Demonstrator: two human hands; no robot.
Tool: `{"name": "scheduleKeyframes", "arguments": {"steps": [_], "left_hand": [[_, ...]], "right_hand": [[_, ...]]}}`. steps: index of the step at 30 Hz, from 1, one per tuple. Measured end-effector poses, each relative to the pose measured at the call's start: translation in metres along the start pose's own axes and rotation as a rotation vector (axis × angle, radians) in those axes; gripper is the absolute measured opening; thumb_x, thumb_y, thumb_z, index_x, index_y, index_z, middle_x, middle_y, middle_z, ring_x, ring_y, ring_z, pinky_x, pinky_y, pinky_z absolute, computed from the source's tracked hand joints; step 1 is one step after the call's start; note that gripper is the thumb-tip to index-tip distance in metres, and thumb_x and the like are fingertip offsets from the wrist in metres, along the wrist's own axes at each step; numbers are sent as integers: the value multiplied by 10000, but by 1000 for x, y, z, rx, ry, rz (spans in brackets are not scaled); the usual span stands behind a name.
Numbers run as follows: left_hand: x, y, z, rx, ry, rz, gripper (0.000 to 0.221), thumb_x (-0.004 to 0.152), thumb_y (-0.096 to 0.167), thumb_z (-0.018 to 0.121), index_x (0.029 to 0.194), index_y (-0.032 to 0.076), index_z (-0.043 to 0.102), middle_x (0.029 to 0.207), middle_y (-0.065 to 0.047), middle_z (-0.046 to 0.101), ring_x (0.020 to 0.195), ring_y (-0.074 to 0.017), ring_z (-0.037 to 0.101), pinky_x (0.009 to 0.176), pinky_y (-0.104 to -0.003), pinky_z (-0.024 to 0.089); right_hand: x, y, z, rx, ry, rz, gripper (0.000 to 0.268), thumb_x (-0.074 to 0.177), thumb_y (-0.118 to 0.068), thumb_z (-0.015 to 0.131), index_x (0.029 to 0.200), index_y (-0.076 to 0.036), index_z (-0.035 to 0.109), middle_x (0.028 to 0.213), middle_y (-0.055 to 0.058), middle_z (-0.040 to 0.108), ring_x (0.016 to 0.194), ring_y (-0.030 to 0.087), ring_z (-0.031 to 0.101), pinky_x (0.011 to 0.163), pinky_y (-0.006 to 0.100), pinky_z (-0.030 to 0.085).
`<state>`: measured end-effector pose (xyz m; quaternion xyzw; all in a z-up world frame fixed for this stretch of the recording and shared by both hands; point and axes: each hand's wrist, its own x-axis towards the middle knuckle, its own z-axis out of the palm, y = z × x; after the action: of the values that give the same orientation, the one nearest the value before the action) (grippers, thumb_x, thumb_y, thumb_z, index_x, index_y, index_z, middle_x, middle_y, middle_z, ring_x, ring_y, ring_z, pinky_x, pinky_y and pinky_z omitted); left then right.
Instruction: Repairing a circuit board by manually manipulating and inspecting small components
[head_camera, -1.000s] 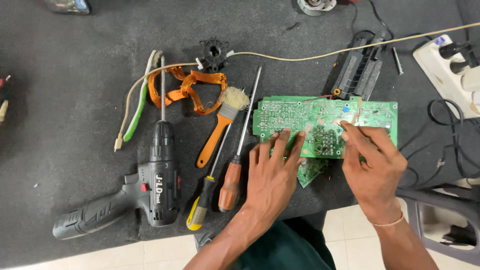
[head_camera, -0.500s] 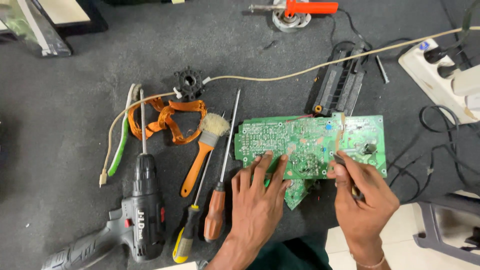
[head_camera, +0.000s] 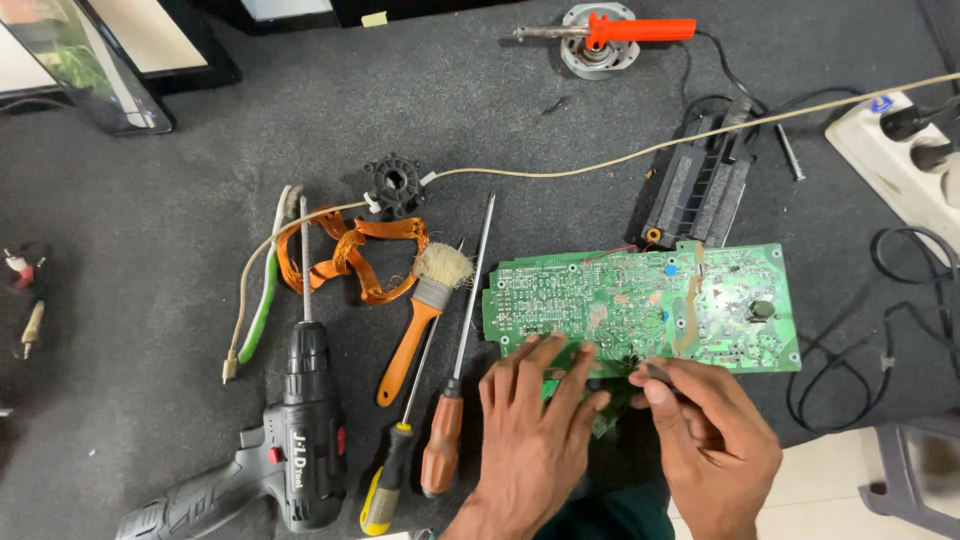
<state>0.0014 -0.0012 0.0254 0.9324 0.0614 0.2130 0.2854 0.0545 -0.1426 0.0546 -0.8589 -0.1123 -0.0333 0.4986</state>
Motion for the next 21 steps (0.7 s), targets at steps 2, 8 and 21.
{"name": "scheduleKeyframes", "arguments": {"steps": [2,8,21], "left_hand": [[-3,12,-5,-48,-25,-4,374,1034,353,613,1333,131,646,1334,-101,570,1186,-347,553,889,-492,419],[-15,29,-1,-169,-114,-12,579,1030,297,582,1479,-36,433,1296,-221,580,1104,-370,583,876,-475,468],[-7,17,-6,-69,-187,41,368,1050,110,495,1379,-50,532,1253,-148,669,1075,-298,656,821,-395,560]], "right_hand": [[-7,1,3,100,-1,50,204,922,-73,671,1077,52,714,1104,183,741,681,153,630,509,253,469],[-16,-13,5,554,-30,259,182,922,-52,616,1062,62,640,1298,305,681,1249,334,664,1027,363,504],[-18,-22,-14,586,-490,225,629,979,-189,519,1561,-15,358,1670,138,374,1529,198,362,1215,341,319]]}}
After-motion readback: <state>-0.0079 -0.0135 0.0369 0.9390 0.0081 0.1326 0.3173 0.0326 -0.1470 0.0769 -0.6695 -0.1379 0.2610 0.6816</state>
